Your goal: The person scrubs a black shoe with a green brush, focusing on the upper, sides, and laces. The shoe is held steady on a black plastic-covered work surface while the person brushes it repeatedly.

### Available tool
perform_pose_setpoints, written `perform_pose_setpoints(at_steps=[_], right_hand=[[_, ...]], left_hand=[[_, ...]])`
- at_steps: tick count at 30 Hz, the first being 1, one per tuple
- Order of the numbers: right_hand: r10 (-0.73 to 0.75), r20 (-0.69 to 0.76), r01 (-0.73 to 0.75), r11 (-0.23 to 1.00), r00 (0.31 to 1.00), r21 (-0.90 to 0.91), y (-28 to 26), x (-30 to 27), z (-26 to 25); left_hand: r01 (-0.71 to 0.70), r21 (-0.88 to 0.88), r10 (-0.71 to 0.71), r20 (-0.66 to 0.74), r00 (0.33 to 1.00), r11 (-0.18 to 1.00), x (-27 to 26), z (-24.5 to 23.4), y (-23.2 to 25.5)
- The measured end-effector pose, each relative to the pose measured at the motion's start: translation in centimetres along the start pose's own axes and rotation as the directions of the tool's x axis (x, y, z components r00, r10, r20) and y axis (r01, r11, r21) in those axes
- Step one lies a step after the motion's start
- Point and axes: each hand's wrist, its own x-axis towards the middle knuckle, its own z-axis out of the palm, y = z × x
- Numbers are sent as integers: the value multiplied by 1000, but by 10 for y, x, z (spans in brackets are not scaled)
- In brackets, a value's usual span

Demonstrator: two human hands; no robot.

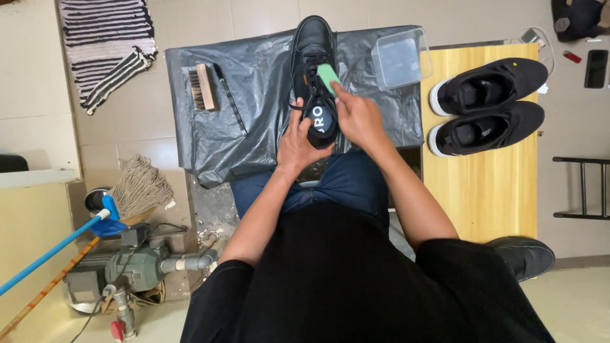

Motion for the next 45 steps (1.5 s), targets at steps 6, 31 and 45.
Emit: perform_pose_setpoints(at_steps=[6, 31, 45], right_hand=[[72, 102, -93, 971, 992, 218, -32, -49, -82], [-65, -71, 77, 980, 995, 184, 20, 55, -37], [47, 190, -100, 955, 981, 280, -61, -60, -77]], left_hand=[[-31, -5, 31, -89, 996, 1000, 1, 4, 0], [7, 47, -9, 42, 999, 999, 2, -7, 3], [-33, -28, 31, -68, 997, 999, 1, 2, 0]])
